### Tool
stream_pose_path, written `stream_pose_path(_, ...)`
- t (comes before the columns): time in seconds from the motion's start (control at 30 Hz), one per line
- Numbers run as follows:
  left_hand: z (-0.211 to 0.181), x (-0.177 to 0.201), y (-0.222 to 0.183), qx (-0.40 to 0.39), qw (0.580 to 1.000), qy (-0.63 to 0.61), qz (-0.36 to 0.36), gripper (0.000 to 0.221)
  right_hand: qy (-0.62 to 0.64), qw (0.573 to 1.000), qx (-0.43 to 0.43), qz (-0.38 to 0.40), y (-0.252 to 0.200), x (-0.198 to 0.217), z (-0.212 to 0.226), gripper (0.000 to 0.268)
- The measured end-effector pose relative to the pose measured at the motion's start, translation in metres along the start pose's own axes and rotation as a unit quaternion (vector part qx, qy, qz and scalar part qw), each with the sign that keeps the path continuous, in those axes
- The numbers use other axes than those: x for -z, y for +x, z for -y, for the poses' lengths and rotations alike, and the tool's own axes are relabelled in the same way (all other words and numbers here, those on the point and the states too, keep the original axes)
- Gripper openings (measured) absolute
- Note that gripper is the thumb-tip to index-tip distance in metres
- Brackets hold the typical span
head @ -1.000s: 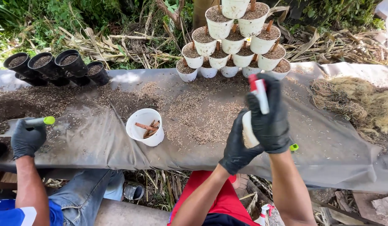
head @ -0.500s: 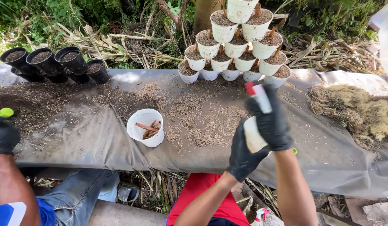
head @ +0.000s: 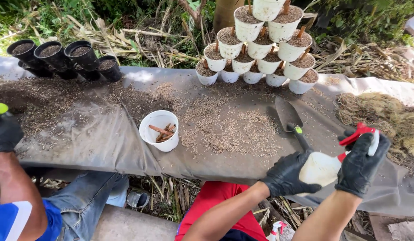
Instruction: Filling small plastic cups with soil, leveling it by hand, and watering to prepare for planting seedlings.
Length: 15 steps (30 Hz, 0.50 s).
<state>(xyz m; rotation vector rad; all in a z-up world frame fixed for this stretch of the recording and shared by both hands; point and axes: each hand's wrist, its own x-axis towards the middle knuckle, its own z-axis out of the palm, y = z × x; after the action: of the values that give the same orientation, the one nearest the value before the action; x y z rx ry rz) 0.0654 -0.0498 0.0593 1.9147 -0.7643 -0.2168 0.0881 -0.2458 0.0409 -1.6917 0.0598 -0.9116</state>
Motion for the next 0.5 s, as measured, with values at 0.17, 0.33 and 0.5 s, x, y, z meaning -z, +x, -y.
stream_pose_path(0.17,0.066,-0.022,0.037,-0.176,0.966,-0.008,-0.19,0.107,-0.017,0.987,0.16,0.015,0.025,-0.054,0.068,0.016)
stream_pose_path(0.33,0.035,0.036,0.006,-0.146,0.949,-0.127,-0.248,0.1,-0.025,0.974,0.21,0.075,0.004,-0.132,0.122,0.03)
stream_pose_path(0.5,0.044,0.026,-0.045,-0.023,0.935,-0.18,-0.303,0.115,-0.173,0.939,0.235,0.182,-0.032,-0.16,0.106,0.051)
